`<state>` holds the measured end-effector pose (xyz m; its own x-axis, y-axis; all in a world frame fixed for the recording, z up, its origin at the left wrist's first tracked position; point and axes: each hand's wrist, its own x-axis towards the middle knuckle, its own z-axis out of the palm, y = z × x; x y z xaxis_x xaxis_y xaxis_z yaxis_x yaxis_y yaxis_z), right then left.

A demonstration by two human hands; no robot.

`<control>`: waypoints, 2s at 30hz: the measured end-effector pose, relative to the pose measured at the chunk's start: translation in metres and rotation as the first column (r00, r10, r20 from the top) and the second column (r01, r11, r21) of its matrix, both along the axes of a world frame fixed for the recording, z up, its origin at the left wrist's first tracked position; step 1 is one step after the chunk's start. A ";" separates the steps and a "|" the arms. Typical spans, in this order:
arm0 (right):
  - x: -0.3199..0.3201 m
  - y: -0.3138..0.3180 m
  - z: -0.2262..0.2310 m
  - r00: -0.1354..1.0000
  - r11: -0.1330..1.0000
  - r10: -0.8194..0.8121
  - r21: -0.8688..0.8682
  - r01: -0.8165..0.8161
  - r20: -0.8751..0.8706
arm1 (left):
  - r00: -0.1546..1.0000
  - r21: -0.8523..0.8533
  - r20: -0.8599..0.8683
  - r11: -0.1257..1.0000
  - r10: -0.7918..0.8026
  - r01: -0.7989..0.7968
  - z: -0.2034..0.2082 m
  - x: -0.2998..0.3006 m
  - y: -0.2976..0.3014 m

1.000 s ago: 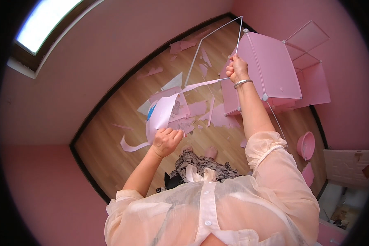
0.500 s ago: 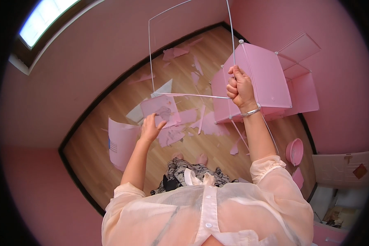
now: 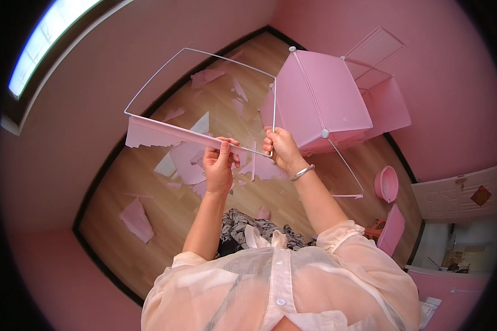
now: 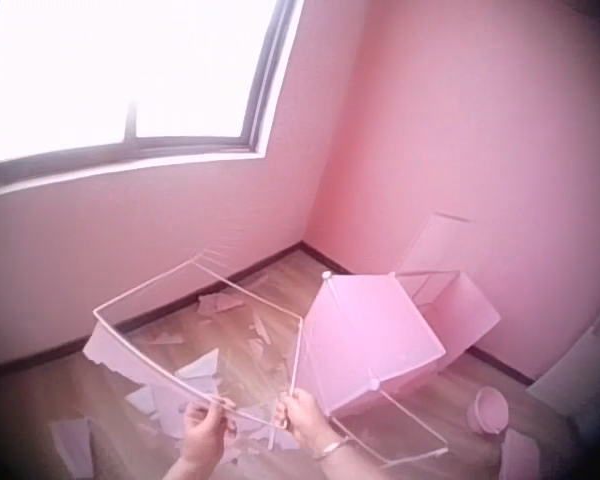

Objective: The person assembles a modular pink storage unit by attaching plastic panels to wire frames and securing them with circular plastic connectors.

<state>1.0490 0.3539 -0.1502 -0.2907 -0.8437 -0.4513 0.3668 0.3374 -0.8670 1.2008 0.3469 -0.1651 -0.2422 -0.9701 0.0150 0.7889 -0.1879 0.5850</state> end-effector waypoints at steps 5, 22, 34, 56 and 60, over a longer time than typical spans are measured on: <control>0.014 0.024 -0.012 0.808 0.957 0.247 0.005 -0.290 -0.535 | 0.949 -0.074 0.315 0.997 0.030 -0.007 0.009 -0.004 0.005; 0.055 0.060 0.010 0.713 0.861 0.320 -0.123 -0.494 -0.624 | 0.814 0.029 0.542 0.973 -0.209 0.231 -0.007 0.032 0.018; 0.035 0.049 0.030 0.565 0.772 0.229 -0.206 -0.602 -0.793 | 0.839 0.218 0.039 0.824 -0.543 0.523 0.010 0.028 0.010; 0.042 0.050 0.010 0.758 0.872 0.303 -0.152 -0.465 -0.578 | 0.548 -0.566 0.767 0.753 0.333 0.336 -0.056 0.058 -0.031; 0.029 0.048 0.037 0.721 0.926 0.144 -0.164 -0.339 -0.678 | -0.148 -0.154 0.964 0.919 0.219 0.363 -0.136 0.100 -0.013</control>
<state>1.0779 0.4020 -0.1128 -0.1963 -0.9805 0.0115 -0.3739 0.0640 -0.9252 1.3004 0.3344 -0.3010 -0.3299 -0.9399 -0.0878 -0.7231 0.1918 0.6636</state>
